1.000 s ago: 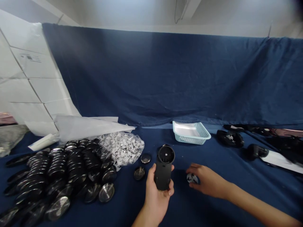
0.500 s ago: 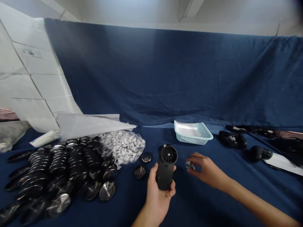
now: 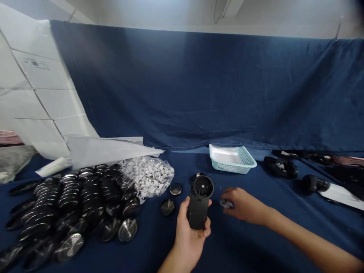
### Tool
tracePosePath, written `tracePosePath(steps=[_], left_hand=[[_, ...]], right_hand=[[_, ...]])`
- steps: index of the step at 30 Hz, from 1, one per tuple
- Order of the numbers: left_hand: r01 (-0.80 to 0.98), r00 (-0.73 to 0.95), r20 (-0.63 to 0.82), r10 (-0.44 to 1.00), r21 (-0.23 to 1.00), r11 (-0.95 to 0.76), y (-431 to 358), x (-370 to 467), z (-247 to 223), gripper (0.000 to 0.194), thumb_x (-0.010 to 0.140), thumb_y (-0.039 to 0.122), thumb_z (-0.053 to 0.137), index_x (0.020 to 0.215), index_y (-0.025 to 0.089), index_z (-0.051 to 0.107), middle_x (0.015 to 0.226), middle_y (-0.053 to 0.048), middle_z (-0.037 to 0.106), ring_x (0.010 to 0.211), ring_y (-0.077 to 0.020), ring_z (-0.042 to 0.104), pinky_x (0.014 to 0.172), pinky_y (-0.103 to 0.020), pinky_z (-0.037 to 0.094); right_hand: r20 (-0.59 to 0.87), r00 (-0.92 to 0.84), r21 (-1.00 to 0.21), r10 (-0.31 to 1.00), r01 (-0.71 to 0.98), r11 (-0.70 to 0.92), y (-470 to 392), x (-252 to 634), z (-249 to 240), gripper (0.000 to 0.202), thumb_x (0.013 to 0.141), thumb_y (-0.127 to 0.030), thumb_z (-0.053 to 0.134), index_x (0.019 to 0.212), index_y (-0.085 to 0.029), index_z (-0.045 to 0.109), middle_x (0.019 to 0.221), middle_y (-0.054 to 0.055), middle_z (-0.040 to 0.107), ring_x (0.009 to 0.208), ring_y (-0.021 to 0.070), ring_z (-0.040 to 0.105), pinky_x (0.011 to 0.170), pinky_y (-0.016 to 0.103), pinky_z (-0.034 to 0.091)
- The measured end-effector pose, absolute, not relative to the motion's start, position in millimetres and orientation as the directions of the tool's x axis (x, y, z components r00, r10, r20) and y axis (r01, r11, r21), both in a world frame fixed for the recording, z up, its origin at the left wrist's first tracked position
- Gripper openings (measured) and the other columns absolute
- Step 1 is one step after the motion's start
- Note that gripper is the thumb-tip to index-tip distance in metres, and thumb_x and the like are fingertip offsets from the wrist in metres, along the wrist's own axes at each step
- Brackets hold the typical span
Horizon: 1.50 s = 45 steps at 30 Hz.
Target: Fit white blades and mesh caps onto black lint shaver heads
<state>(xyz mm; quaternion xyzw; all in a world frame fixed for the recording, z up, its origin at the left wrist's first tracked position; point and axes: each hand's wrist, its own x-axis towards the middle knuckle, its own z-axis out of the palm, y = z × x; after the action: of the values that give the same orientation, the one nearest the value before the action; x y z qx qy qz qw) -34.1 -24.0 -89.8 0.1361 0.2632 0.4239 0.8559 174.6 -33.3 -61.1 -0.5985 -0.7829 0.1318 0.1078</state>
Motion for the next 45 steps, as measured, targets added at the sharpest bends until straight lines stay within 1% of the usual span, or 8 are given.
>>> tracePosePath(steps=[7,11,17,20,24,30,39,45], left_hand=[[-0.642,0.507,-0.355,0.785,0.452,0.619,-23,-34,-90,0.041,0.089,0.049,0.05,0.107,0.013,0.056,0.108,-0.015,0.068,0.045,-0.0131,0.053,0.04,-0.024,0.027],[-0.644,0.489,-0.362,0.793,0.463,0.609,-23,-33,-89,0.04,0.089,0.049,0.05,0.107,0.015,0.056,0.102,-0.014,0.069,0.045,-0.0133,0.053,0.04,-0.023,0.027],[-0.654,0.483,-0.371,0.793,0.45,0.608,-23,-33,-88,0.04,0.088,0.049,0.05,0.106,0.015,0.056,0.104,-0.014,0.069,0.045,-0.0126,0.053,0.04,-0.023,0.028],[-0.655,0.478,-0.382,0.791,0.444,0.611,-24,-33,-89,0.041,0.088,0.05,0.051,0.108,0.015,0.056,0.104,-0.014,0.069,0.045,-0.0129,0.053,0.04,-0.023,0.028],[-0.656,0.467,-0.4,0.789,0.442,0.612,-23,-33,-90,0.041,0.088,0.05,0.052,0.107,0.014,0.058,0.099,-0.013,0.071,0.044,-0.013,0.052,0.039,-0.023,0.028],[-0.642,0.476,-0.449,0.756,0.411,0.648,-22,-33,-89,0.043,0.086,0.05,0.056,0.109,0.014,0.061,0.101,-0.011,0.071,0.046,-0.0124,0.055,0.041,-0.022,0.03],[-0.643,0.482,-0.425,0.766,0.423,0.639,-20,-32,-92,0.046,0.088,0.054,0.05,0.108,0.013,0.061,0.107,-0.012,0.07,0.043,-0.0125,0.053,0.037,-0.022,0.027],[-0.649,0.482,-0.415,0.772,0.423,0.632,-19,-32,-93,0.047,0.089,0.053,0.05,0.112,0.013,0.058,0.103,-0.012,0.071,0.044,-0.0134,0.053,0.038,-0.022,0.027]], right_hand=[[0.042,-0.271,-0.394,0.962,0.88,0.265,-29,178,-62,0.024,0.062,-0.028,0.081,0.083,-0.022,0.072,0.086,0.003,0.066,0.077,0.0197,0.064,0.072,0.03,0.049],[0.133,-0.232,-0.438,0.964,0.858,0.267,-28,179,-63,0.035,0.075,-0.037,0.073,0.106,-0.021,0.068,0.102,0.006,0.065,0.087,0.0193,0.063,0.079,0.031,0.049],[0.107,-0.304,-0.476,0.947,0.82,0.317,-23,181,-67,0.03,0.062,-0.03,0.083,0.089,-0.022,0.074,0.091,0.004,0.068,0.079,0.0209,0.065,0.076,0.034,0.051],[0.245,-0.23,-0.521,0.942,0.788,0.328,-21,184,-47,0.035,0.073,-0.037,0.075,0.105,-0.022,0.07,0.112,0.008,0.064,0.095,0.0229,0.063,0.087,0.037,0.05],[0.509,-0.085,-0.588,0.857,0.692,0.418,-32,177,-14,0.044,0.075,-0.043,0.074,0.114,-0.026,0.065,0.106,0.008,0.065,0.097,0.0247,0.062,0.087,0.04,0.05],[0.632,-0.103,-0.552,0.768,0.636,0.539,-45,156,-6,0.036,0.074,-0.043,0.075,0.107,-0.028,0.069,0.108,0.009,0.066,0.104,0.0284,0.059,0.091,0.045,0.049],[0.514,0.058,-0.823,0.856,-0.248,0.512,-30,150,-33,0.034,0.078,-0.056,0.066,0.102,-0.032,0.068,0.108,0.005,0.058,0.069,0.0156,0.059,0.056,0.031,0.051],[0.238,0.054,-0.838,0.97,-0.494,0.233,-30,131,-41,0.041,0.077,-0.062,0.063,0.1,-0.028,0.063,0.098,0.004,0.058,0.065,0.0133,0.053,0.044,0.022,0.042]])
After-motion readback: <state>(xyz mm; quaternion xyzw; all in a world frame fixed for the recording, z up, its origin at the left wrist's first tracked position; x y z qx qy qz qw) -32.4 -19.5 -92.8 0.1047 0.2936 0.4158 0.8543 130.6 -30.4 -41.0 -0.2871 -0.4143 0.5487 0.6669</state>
